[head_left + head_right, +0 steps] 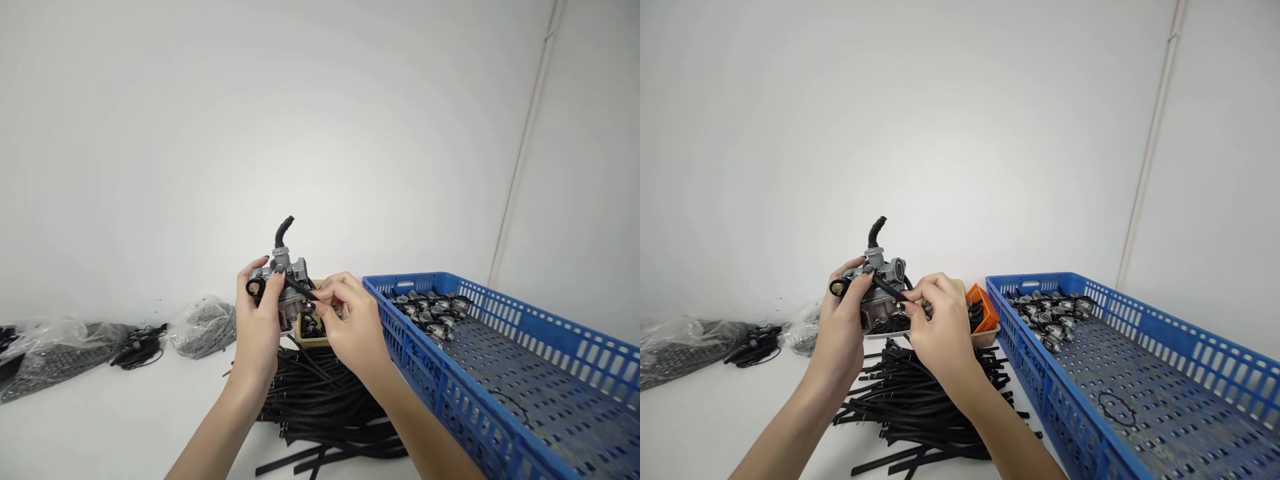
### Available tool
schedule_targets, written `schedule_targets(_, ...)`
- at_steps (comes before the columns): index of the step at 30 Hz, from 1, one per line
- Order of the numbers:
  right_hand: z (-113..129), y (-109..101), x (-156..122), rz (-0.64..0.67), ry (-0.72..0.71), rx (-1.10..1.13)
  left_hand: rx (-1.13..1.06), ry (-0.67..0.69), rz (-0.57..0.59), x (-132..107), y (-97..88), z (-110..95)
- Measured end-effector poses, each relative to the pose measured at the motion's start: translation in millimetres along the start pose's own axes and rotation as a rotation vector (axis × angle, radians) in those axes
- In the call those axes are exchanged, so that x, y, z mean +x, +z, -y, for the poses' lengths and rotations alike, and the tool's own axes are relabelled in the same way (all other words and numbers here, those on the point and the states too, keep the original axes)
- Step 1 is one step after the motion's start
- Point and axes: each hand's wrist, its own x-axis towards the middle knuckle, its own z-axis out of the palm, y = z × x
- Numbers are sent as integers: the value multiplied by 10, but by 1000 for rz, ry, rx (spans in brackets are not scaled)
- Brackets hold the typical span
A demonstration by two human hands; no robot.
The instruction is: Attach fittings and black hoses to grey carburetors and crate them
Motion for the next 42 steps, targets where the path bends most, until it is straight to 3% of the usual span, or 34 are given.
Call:
schedule_targets(3, -48, 6, 28, 55, 41, 101, -23, 16, -20, 16, 5, -20)
schedule_targets(6, -96, 52, 56, 180, 152, 475, -4, 39, -10, 6, -5, -42)
schedule_targets(9, -100, 91, 71, 218, 297, 763, 21, 44, 43, -21, -15, -38)
schedule_targets(13, -93, 98, 75, 246, 355, 851, 78, 29, 98, -53, -19, -28)
schedule_targets(19, -178, 80, 110, 127, 388, 773, 38, -47, 130, -37, 1, -53)
schedule_targets(27, -29, -31, 53, 245, 277, 572, -129, -126, 127, 4, 7, -10)
schedule_targets(31, 48, -19, -23, 208, 227, 364, -86, 24, 188, -20, 14, 44)
schedule_targets(35, 74, -51, -5, 187, 171, 362, 74, 181, 222, -18, -16, 31)
schedule_targets(37, 71, -115, 31, 111, 98, 341, 214, 235, 211, 0, -61, -33)
schedule_targets(39, 54, -239, 111, -47, 3, 222, 324, 310, 172, 23, -119, -133)
schedule_targets(42, -15, -550, 401, -357, -107, 10, 217, 341, 92, 33, -188, -305)
